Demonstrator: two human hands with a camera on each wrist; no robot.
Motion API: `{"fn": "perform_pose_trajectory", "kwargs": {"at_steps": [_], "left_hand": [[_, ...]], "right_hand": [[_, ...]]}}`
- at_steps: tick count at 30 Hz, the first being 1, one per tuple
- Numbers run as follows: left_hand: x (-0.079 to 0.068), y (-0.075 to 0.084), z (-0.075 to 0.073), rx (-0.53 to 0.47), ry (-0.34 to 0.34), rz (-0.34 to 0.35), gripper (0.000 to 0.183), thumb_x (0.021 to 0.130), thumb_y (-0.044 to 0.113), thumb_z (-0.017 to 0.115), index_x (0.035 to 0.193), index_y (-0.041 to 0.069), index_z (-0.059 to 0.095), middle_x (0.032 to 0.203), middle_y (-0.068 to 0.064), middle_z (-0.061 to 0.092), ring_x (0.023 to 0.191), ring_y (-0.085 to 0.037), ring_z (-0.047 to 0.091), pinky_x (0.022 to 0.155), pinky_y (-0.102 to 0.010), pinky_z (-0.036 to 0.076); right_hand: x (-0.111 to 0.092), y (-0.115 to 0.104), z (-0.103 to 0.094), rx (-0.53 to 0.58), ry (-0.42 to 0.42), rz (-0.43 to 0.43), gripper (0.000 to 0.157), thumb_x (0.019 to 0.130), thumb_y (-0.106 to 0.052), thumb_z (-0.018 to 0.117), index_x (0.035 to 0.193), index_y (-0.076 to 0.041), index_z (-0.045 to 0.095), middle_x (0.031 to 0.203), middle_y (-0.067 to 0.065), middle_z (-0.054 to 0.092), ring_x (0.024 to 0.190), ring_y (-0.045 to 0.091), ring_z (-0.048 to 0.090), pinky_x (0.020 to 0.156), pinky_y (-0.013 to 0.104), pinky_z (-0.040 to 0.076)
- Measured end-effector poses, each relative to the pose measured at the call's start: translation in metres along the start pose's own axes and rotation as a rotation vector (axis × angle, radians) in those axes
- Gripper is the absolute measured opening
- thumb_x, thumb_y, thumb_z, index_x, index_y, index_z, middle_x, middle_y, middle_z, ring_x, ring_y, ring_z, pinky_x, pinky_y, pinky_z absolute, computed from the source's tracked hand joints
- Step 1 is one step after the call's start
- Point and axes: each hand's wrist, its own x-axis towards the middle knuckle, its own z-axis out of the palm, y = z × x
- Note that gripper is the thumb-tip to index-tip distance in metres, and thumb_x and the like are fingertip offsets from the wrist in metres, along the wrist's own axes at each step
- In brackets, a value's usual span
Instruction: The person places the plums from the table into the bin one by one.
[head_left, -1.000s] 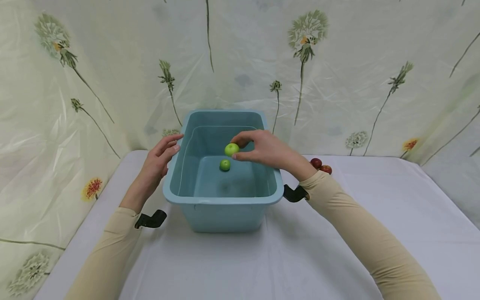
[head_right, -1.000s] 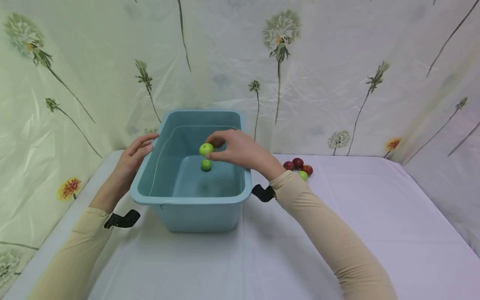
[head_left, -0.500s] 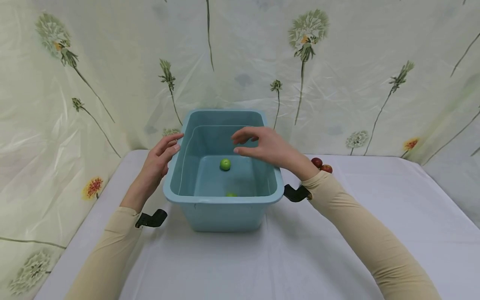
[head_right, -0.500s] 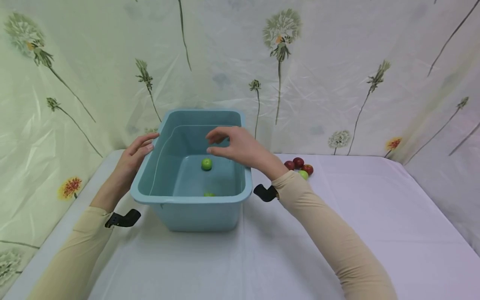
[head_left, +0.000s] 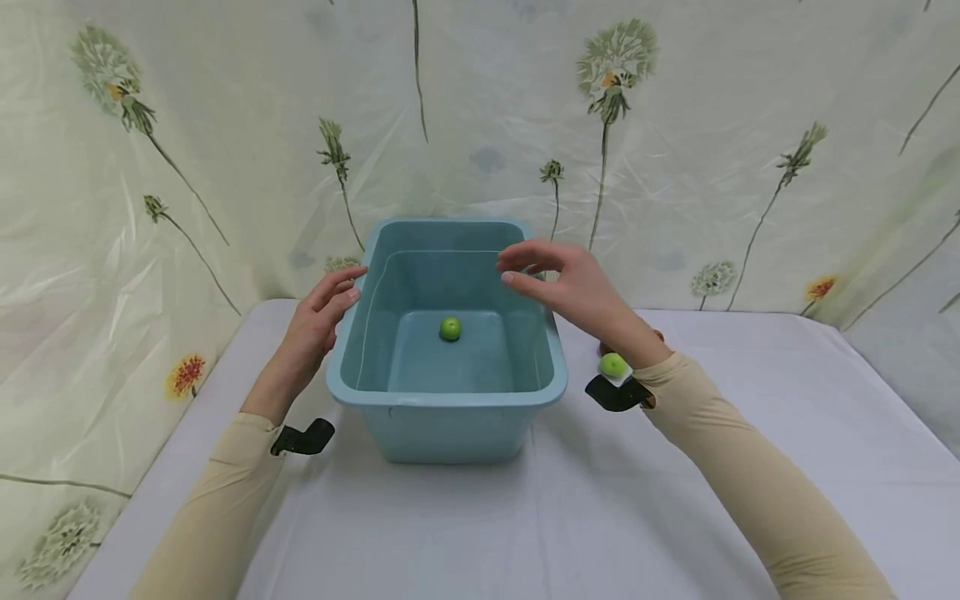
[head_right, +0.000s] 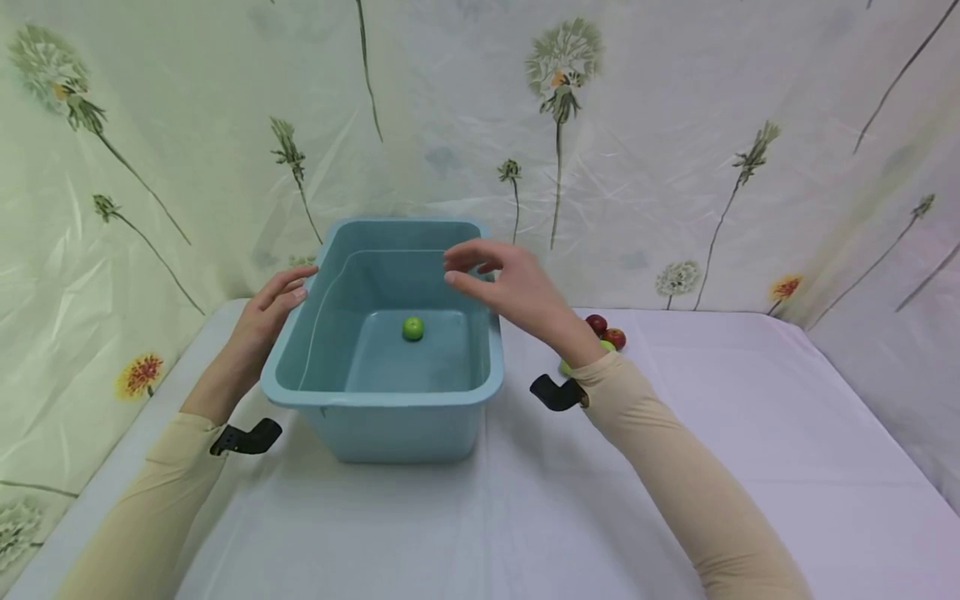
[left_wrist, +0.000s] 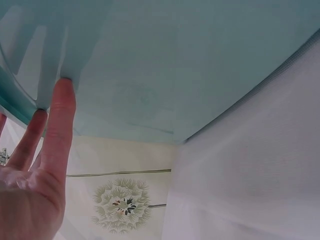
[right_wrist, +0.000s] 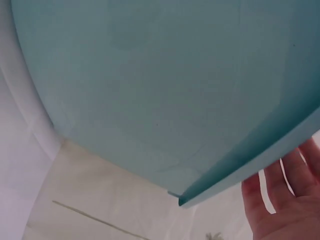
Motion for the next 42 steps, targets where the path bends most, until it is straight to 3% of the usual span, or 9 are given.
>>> {"fn": "perform_pose_trajectory", "kwargs": {"at_steps": [7,19,24,32,42], "left_hand": [[0.0,-0.001,0.001,-0.01,0.001,0.003,0.046,0.101,0.037,0.055,0.144,0.023,0.049,0.139,-0.011,0.043,0.116,-0.027,0.053,0.078,-0.03,0.055],[0.0,0.0,0.001,-0.024,0.008,0.004,0.045,0.101,0.037,0.055,0.144,0.023,0.049,0.139,-0.011,0.043,0.115,-0.026,0.054,0.079,-0.03,0.055],[0.001,0.0,0.001,-0.024,0.007,0.003,0.045,0.101,0.037,0.055,0.143,0.023,0.05,0.139,-0.011,0.043,0.116,-0.027,0.053,0.078,-0.03,0.055],[0.001,0.0,0.001,-0.022,0.006,0.004,0.045,0.101,0.037,0.055,0.143,0.024,0.05,0.14,-0.011,0.042,0.117,-0.027,0.053,0.078,-0.03,0.055],[0.0,-0.001,0.001,-0.02,0.004,0.006,0.044,0.101,0.036,0.054,0.144,0.024,0.049,0.14,-0.011,0.043,0.117,-0.027,0.053,0.079,-0.03,0.055]], "right_hand": [[-0.013,-0.023,-0.009,-0.01,0.022,0.024,0.028,0.095,-0.011,0.067,0.122,-0.003,0.066,0.116,0.01,0.068,0.103,0.017,0.061,0.09,0.035,0.047],[-0.028,-0.019,-0.02,-0.042,0.052,0.049,0.028,0.094,-0.008,0.066,0.121,0.001,0.064,0.115,0.014,0.068,0.101,0.018,0.062,0.087,0.029,0.048],[-0.036,-0.006,-0.025,-0.077,0.065,0.086,0.03,0.095,-0.011,0.066,0.123,-0.001,0.064,0.117,0.012,0.067,0.103,0.018,0.061,0.087,0.027,0.047],[-0.05,0.039,-0.038,-0.119,0.095,0.143,0.032,0.094,-0.027,0.069,0.124,-0.016,0.066,0.116,-0.005,0.067,0.102,0.009,0.061,0.087,0.026,0.047],[-0.071,0.054,-0.049,-0.173,0.082,0.243,0.037,0.094,-0.036,0.067,0.126,-0.017,0.065,0.117,-0.003,0.066,0.1,0.014,0.061,0.085,0.032,0.047]]}}
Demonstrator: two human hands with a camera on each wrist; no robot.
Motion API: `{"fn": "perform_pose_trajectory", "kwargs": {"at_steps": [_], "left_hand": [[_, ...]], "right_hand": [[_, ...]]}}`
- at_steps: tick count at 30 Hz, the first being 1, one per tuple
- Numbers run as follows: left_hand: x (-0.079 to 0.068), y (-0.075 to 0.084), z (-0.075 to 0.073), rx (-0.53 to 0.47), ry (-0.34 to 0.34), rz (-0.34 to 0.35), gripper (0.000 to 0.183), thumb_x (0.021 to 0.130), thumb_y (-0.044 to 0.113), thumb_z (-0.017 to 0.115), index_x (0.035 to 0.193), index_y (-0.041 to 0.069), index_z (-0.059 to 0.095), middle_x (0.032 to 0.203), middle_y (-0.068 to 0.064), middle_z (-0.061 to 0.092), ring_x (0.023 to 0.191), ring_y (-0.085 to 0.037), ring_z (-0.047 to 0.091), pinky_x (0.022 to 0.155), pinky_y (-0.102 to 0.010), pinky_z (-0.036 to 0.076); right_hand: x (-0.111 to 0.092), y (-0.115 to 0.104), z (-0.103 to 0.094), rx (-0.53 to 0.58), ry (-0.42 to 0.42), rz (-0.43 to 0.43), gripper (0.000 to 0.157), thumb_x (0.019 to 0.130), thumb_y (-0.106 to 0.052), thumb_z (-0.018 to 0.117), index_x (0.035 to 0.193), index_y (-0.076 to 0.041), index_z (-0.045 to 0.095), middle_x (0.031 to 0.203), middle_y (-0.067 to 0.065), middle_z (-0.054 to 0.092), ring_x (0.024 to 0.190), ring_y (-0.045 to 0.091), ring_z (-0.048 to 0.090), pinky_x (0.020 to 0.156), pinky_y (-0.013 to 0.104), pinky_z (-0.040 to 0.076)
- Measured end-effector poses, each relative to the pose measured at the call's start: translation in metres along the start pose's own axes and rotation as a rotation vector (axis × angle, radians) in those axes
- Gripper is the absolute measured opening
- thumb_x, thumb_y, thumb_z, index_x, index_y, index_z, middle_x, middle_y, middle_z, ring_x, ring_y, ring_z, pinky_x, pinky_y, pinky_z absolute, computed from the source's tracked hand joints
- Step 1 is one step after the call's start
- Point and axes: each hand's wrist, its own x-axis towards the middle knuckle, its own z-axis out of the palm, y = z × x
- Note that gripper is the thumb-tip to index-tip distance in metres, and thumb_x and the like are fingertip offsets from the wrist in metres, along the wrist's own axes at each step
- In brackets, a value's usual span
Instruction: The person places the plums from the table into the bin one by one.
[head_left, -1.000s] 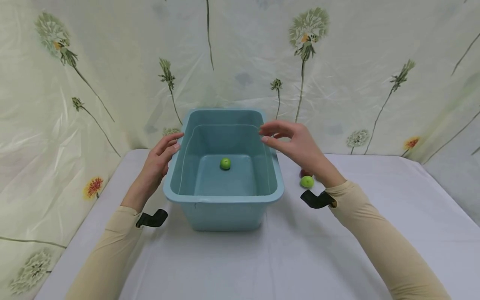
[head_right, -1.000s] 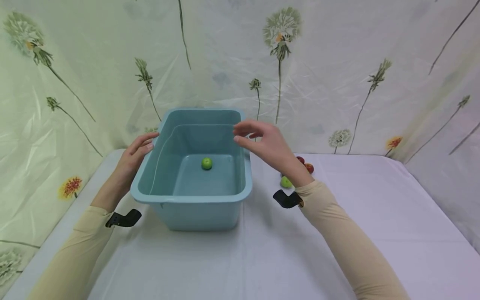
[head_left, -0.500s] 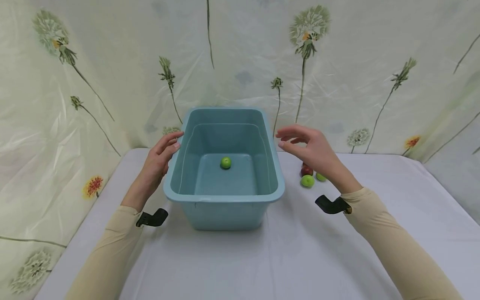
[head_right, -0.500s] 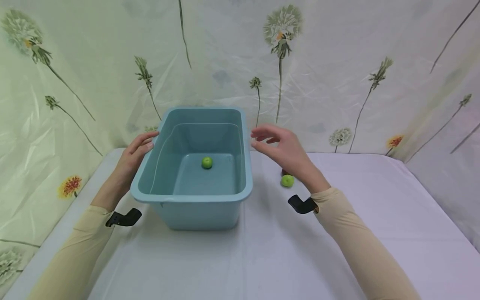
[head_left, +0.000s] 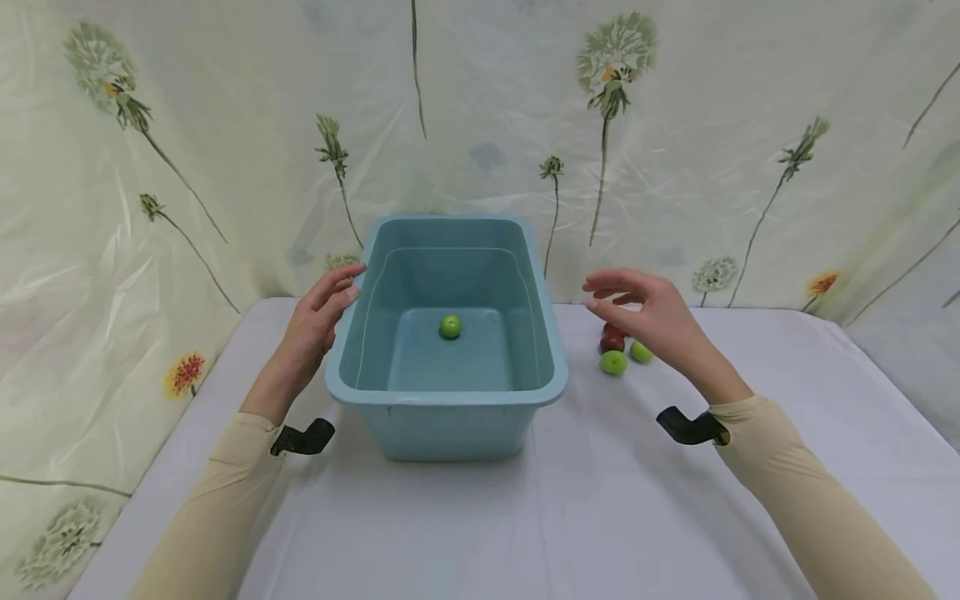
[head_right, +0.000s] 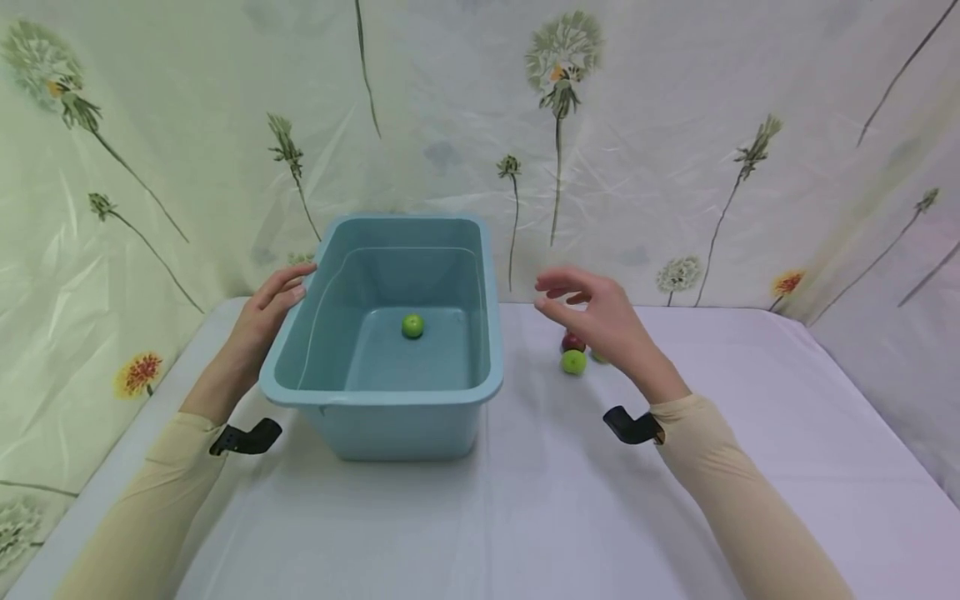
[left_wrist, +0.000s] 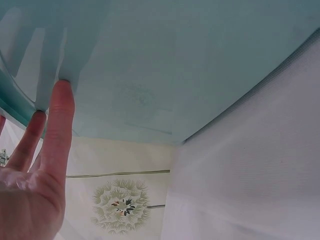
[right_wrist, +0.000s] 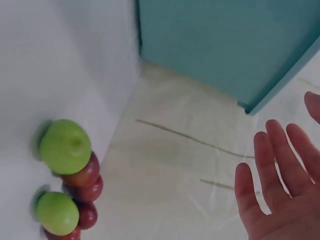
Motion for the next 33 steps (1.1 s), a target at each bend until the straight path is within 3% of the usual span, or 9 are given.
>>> {"fn": "perform_pose_trajectory", "kwargs": {"at_steps": [7,17,23,28,33], "left_hand": [[0.001,0.0,0.001,-0.004,-0.005,0.002,0.044,0.102,0.036,0.054,0.144,0.024,0.049,0.14,-0.01,0.042,0.118,-0.027,0.052,0.078,-0.03,0.055],[0.0,0.0,0.001,0.013,-0.005,0.004,0.045,0.101,0.037,0.054,0.144,0.024,0.048,0.141,-0.011,0.042,0.12,-0.029,0.051,0.08,-0.031,0.055],[0.0,0.001,0.001,0.014,-0.004,0.003,0.045,0.101,0.037,0.054,0.144,0.024,0.048,0.14,-0.011,0.042,0.12,-0.029,0.051,0.079,-0.031,0.055],[0.0,0.001,0.001,0.013,-0.001,0.001,0.046,0.101,0.037,0.054,0.144,0.024,0.048,0.14,-0.011,0.042,0.12,-0.029,0.05,0.079,-0.031,0.055],[0.0,0.001,0.0,0.016,0.001,-0.004,0.046,0.101,0.037,0.054,0.144,0.024,0.049,0.14,-0.011,0.041,0.12,-0.029,0.05,0.079,-0.031,0.055]], "right_hand": [[-0.01,0.016,-0.006,-0.044,-0.013,0.011,0.036,0.094,-0.034,0.067,0.126,-0.016,0.064,0.118,-0.003,0.066,0.101,0.014,0.062,0.082,0.024,0.047],[-0.023,0.038,-0.006,-0.069,-0.06,0.106,0.039,0.093,-0.031,0.071,0.127,-0.016,0.063,0.117,0.005,0.067,0.103,0.017,0.061,0.083,0.02,0.047],[-0.029,0.049,-0.004,-0.086,-0.096,0.124,0.044,0.093,-0.035,0.069,0.129,-0.011,0.062,0.122,0.008,0.065,0.107,0.024,0.06,0.087,0.033,0.048],[-0.034,0.059,0.0,-0.11,-0.138,0.122,0.041,0.095,-0.035,0.067,0.127,-0.01,0.064,0.118,0.006,0.066,0.109,0.026,0.059,0.085,0.031,0.048],[-0.038,0.067,0.002,-0.127,-0.166,0.143,0.042,0.094,-0.034,0.068,0.127,-0.009,0.064,0.119,0.011,0.065,0.108,0.027,0.059,0.086,0.042,0.051]]}}
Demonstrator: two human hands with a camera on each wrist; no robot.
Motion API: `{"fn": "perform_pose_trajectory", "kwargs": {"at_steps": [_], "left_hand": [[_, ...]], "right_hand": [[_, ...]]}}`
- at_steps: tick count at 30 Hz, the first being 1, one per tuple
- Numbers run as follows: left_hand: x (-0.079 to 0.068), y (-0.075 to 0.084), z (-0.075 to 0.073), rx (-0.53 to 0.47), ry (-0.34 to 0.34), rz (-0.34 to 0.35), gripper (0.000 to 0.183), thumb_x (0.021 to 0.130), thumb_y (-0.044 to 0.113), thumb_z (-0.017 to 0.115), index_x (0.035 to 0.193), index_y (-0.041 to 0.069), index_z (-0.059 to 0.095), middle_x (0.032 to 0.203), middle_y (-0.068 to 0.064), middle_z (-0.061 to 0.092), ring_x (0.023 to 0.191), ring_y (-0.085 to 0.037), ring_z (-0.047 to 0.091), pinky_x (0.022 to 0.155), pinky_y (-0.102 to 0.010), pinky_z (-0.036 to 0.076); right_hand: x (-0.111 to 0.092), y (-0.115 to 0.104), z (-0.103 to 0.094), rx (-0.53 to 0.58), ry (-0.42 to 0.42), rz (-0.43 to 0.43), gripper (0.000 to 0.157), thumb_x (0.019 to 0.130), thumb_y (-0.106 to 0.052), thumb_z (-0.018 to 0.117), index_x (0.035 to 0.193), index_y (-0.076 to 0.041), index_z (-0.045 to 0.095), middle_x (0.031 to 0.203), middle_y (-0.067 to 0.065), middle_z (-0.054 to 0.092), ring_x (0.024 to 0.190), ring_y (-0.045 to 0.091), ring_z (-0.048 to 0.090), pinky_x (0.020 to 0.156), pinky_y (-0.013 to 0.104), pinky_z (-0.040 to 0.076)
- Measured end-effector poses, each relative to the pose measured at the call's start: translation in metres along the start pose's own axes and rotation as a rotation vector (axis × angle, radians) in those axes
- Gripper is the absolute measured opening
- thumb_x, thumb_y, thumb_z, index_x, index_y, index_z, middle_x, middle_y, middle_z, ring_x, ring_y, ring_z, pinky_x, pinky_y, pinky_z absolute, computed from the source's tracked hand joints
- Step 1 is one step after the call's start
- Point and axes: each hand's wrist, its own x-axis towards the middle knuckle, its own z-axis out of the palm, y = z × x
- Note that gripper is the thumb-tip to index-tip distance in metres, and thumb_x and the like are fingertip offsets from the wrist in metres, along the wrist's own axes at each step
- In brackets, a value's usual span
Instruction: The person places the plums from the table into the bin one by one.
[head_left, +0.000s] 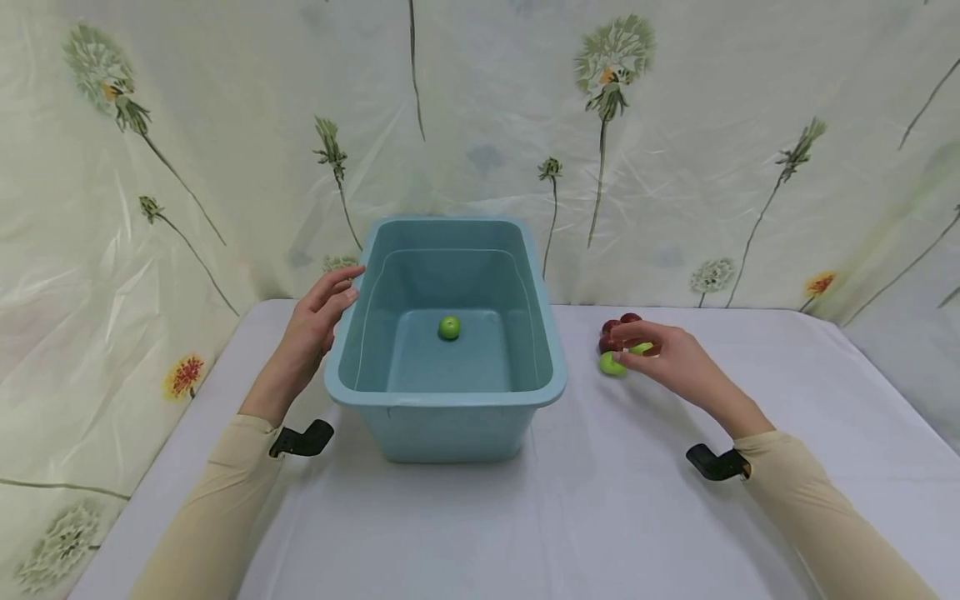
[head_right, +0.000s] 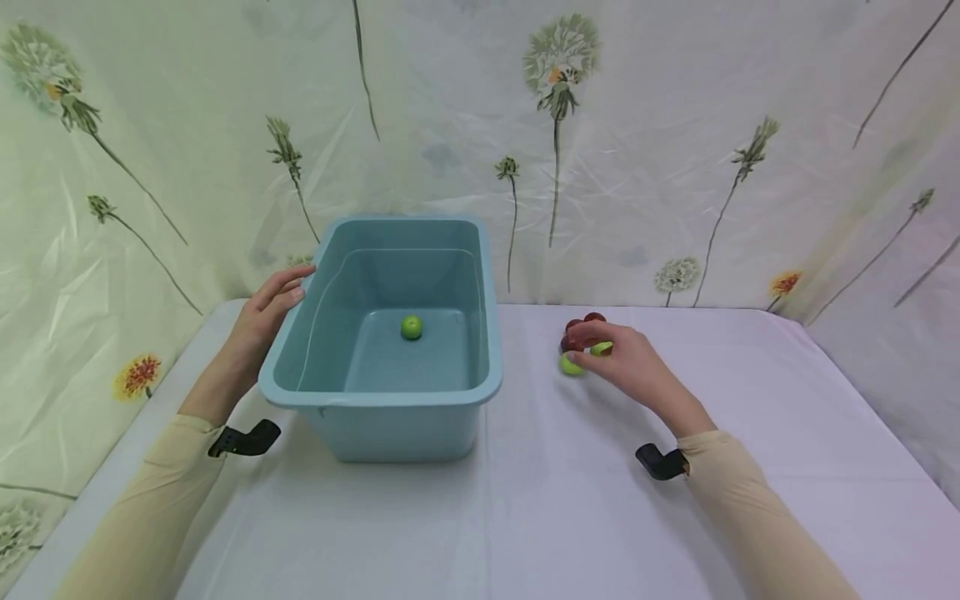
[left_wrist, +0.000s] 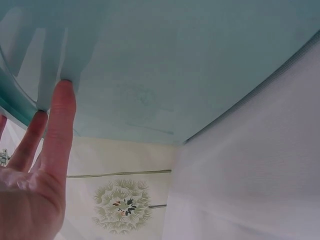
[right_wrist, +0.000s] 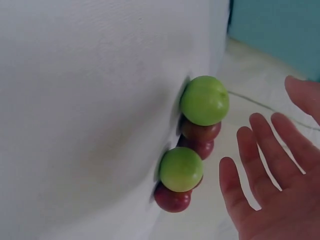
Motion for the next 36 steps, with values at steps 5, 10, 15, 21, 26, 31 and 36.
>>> {"fn": "perform_pose_trajectory", "kwargs": {"at_steps": [5,10,15,21,26,31,36], "left_hand": [[0.0,0.0,0.0,-0.001,-0.001,-0.001,0.045,0.101,0.037,0.054,0.144,0.024,0.049,0.142,-0.01,0.04,0.12,-0.029,0.051,0.078,-0.03,0.055],[0.0,0.0,0.0,-0.002,0.0,-0.002,0.045,0.101,0.037,0.054,0.144,0.024,0.048,0.142,-0.01,0.04,0.119,-0.028,0.051,0.077,-0.03,0.055],[0.0,0.0,0.0,-0.007,0.001,-0.004,0.045,0.101,0.037,0.054,0.144,0.024,0.049,0.141,-0.01,0.041,0.119,-0.028,0.051,0.077,-0.03,0.055],[0.0,0.0,0.0,-0.011,0.003,-0.002,0.046,0.101,0.037,0.054,0.144,0.024,0.048,0.141,-0.01,0.041,0.119,-0.03,0.051,0.078,-0.03,0.055],[-0.001,-0.001,0.0,-0.008,0.006,-0.004,0.046,0.101,0.039,0.055,0.144,0.024,0.048,0.141,-0.01,0.042,0.12,-0.03,0.051,0.079,-0.03,0.054],[-0.001,-0.001,0.0,-0.008,0.007,-0.002,0.046,0.101,0.038,0.055,0.144,0.024,0.048,0.141,-0.01,0.042,0.119,-0.027,0.051,0.08,-0.03,0.054],[0.0,0.0,0.0,-0.007,0.006,0.001,0.046,0.101,0.038,0.054,0.144,0.024,0.048,0.141,-0.01,0.041,0.116,-0.026,0.053,0.078,-0.029,0.055]], "right_hand": [[-0.003,0.003,0.001,0.016,-0.018,0.024,0.044,0.093,-0.035,0.07,0.127,-0.009,0.064,0.123,0.014,0.063,0.112,0.031,0.057,0.089,0.048,0.05],[-0.005,0.009,0.005,0.01,-0.035,0.03,0.043,0.092,-0.034,0.071,0.127,-0.009,0.064,0.121,0.012,0.061,0.11,0.03,0.058,0.087,0.046,0.05],[-0.006,0.014,0.008,-0.024,-0.034,0.025,0.04,0.093,-0.03,0.07,0.127,-0.009,0.064,0.12,0.012,0.06,0.108,0.029,0.058,0.085,0.044,0.05],[-0.004,0.016,0.01,-0.037,-0.048,0.03,0.042,0.092,-0.029,0.071,0.128,-0.009,0.063,0.116,0.011,0.064,0.104,0.027,0.058,0.081,0.042,0.049],[-0.001,0.019,0.015,-0.073,-0.077,0.026,0.041,0.09,-0.026,0.073,0.126,-0.009,0.064,0.113,0.011,0.065,0.102,0.028,0.056,0.079,0.04,0.048],[0.001,0.021,0.019,-0.093,-0.089,0.002,0.04,0.088,-0.018,0.074,0.125,-0.008,0.064,0.112,0.012,0.065,0.1,0.028,0.058,0.078,0.04,0.048],[0.0,0.019,0.018,-0.092,-0.114,0.018,0.041,0.088,-0.017,0.074,0.126,-0.007,0.063,0.113,0.012,0.065,0.099,0.027,0.059,0.078,0.039,0.05]]}}
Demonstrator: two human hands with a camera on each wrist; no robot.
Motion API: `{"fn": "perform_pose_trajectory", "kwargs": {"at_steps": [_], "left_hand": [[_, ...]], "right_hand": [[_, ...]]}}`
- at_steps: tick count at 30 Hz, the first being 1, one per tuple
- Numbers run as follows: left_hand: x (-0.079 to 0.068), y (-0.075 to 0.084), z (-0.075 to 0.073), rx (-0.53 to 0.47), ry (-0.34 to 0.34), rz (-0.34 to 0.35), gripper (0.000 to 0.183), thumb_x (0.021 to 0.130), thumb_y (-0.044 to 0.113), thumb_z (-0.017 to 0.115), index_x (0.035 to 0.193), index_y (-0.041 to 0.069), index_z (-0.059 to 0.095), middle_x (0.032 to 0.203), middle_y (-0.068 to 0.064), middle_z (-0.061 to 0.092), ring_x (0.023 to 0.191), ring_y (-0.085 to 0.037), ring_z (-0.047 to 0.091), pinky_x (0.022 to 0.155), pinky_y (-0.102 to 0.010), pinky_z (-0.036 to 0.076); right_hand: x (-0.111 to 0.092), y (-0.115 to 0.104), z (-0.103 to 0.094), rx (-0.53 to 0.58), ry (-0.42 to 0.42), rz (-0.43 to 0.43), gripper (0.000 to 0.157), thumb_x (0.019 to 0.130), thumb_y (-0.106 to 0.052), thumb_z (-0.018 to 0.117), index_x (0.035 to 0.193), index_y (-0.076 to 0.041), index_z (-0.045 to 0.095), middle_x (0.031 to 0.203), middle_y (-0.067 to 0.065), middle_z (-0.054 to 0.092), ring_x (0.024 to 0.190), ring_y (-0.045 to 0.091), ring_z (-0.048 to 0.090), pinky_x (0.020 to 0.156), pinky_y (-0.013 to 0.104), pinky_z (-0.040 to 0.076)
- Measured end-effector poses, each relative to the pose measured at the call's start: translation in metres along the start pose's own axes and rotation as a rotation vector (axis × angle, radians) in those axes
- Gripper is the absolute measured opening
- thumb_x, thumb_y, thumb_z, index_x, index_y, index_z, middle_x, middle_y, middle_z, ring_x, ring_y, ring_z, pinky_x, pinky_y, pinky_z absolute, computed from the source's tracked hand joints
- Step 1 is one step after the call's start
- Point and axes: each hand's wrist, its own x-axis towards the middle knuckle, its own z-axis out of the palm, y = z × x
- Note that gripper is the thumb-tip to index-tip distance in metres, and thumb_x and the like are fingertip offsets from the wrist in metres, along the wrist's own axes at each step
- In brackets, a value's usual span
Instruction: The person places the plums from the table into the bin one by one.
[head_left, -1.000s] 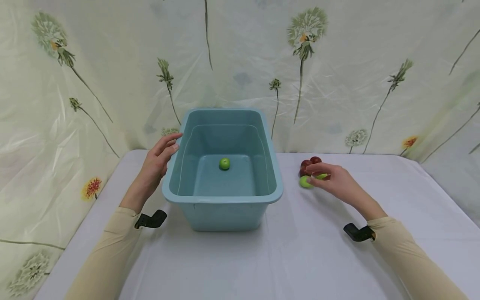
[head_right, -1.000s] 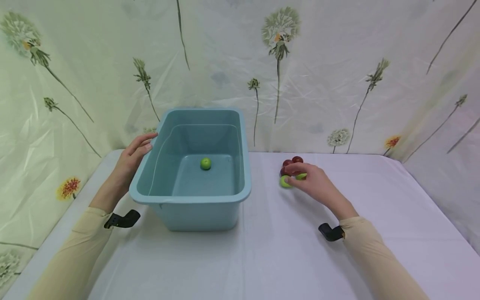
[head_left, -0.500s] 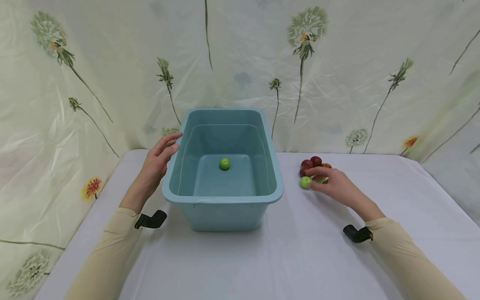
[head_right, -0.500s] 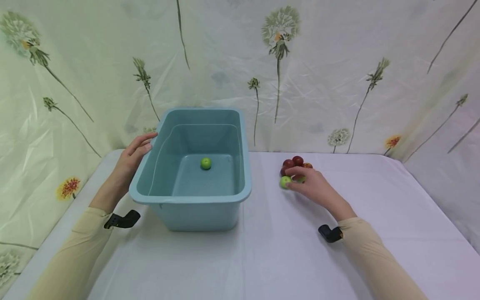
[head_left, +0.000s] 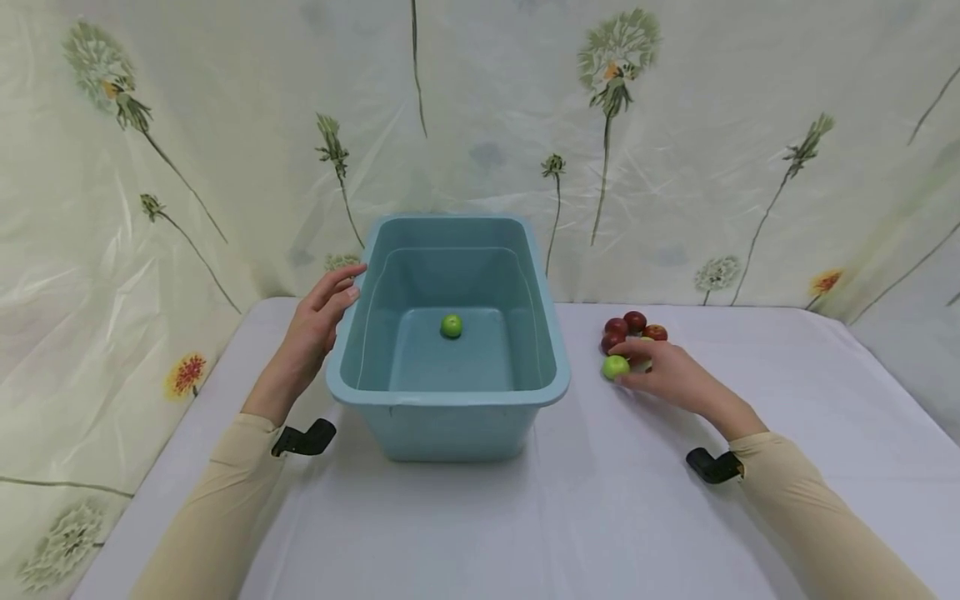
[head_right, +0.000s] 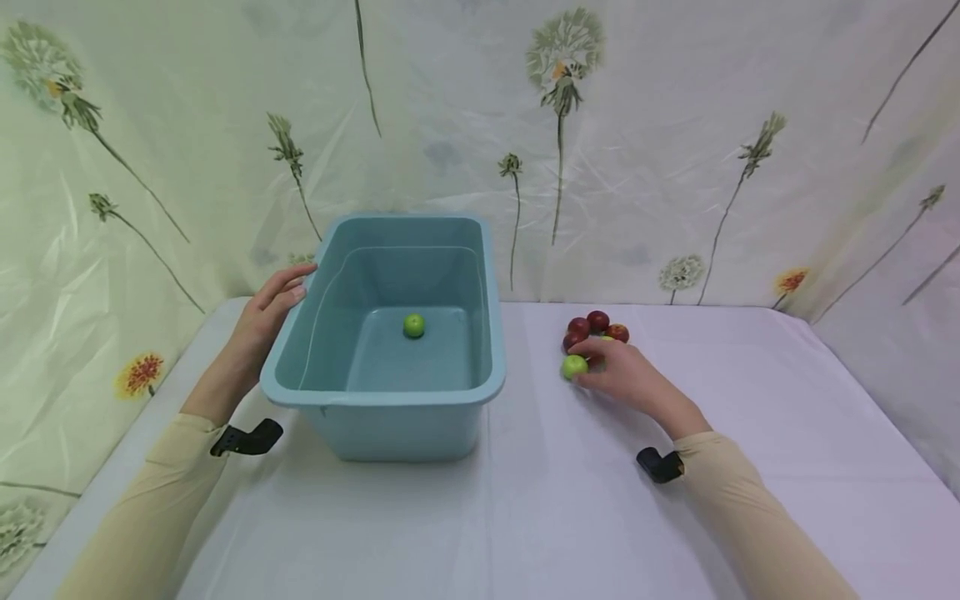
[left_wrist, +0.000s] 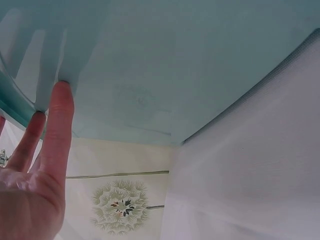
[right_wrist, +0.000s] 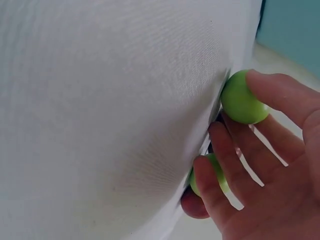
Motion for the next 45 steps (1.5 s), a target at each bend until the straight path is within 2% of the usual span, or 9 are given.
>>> {"fn": "perform_pose_trajectory", "kwargs": {"at_steps": [14,21,35,45], "left_hand": [[0.001,0.001,0.0,0.013,-0.01,0.004,0.046,0.102,0.038,0.053,0.145,0.024,0.048,0.141,-0.01,0.041,0.121,-0.027,0.05,0.083,-0.03,0.053],[0.0,0.001,0.001,0.014,-0.004,-0.004,0.046,0.101,0.039,0.053,0.145,0.025,0.048,0.142,-0.01,0.04,0.123,-0.028,0.049,0.084,-0.03,0.052],[-0.001,0.001,0.002,0.007,-0.009,0.004,0.047,0.101,0.037,0.054,0.146,0.023,0.047,0.144,-0.01,0.042,0.123,-0.027,0.049,0.085,-0.029,0.052],[-0.001,0.001,0.001,0.004,-0.002,-0.002,0.046,0.101,0.037,0.055,0.145,0.023,0.048,0.143,-0.01,0.043,0.119,-0.027,0.053,0.081,-0.029,0.054]], "right_hand": [[0.0,-0.001,-0.001,0.02,0.024,-0.001,0.043,0.089,-0.021,0.075,0.127,-0.006,0.063,0.118,0.015,0.065,0.1,0.03,0.06,0.082,0.043,0.051],[0.0,-0.005,-0.001,0.057,0.036,-0.005,0.042,0.089,-0.024,0.076,0.127,-0.01,0.064,0.116,0.011,0.066,0.109,0.028,0.058,0.085,0.044,0.05],[0.001,-0.015,0.001,0.069,0.075,-0.021,0.039,0.088,-0.02,0.075,0.125,-0.012,0.065,0.11,0.007,0.068,0.106,0.025,0.06,0.085,0.044,0.048],[0.002,-0.019,-0.001,0.068,0.085,-0.049,0.038,0.089,-0.017,0.074,0.125,-0.011,0.064,0.112,0.008,0.067,0.106,0.024,0.06,0.084,0.043,0.049]]}}
